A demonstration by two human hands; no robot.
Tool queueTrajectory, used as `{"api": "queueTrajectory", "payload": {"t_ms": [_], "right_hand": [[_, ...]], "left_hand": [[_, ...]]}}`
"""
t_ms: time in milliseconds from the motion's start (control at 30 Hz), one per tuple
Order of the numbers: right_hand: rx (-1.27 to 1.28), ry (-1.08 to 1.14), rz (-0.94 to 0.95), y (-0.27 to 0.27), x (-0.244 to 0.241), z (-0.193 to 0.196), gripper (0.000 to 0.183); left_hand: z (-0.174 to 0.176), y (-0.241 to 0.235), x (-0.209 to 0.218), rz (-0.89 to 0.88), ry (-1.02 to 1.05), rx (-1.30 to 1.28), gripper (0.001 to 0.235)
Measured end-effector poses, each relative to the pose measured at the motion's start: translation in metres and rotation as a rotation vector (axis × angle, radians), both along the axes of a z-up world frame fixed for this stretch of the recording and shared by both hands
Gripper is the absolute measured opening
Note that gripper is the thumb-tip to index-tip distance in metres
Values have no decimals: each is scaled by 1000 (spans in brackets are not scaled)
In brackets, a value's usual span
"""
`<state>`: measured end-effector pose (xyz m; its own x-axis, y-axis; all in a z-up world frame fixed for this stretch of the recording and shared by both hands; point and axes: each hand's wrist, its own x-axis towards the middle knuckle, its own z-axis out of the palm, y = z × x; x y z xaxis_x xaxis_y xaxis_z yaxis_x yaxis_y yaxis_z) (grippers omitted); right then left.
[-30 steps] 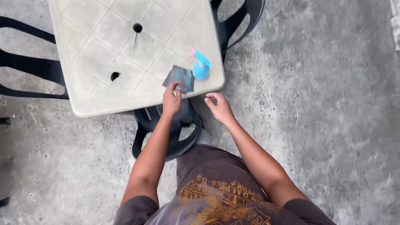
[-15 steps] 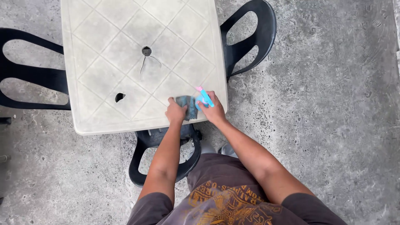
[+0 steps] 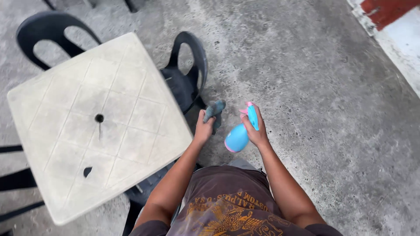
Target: Move plastic chairs from an indoor area to outdoor tables and prepare to clean a table.
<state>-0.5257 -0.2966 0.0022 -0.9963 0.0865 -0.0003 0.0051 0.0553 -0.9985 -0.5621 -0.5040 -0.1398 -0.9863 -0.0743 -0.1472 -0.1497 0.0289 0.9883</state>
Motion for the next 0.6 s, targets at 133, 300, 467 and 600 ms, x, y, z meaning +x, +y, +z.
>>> {"api": "queueTrajectory", "payload": {"t_ms": [133, 300, 467, 600], "right_hand": [[179, 58, -181, 93, 23, -20, 39], [299, 159, -497, 183, 72, -5, 43], [184, 153, -749, 249, 134, -15, 41], [92, 93, -944, 288, 153, -4, 42]], "left_hand": [[63, 107, -20, -198, -114, 243, 22], [70, 230, -24, -472, -234, 397, 32], [82, 343, 13, -693, -385, 420, 34], [114, 426, 31, -916, -492, 416, 38]]}}
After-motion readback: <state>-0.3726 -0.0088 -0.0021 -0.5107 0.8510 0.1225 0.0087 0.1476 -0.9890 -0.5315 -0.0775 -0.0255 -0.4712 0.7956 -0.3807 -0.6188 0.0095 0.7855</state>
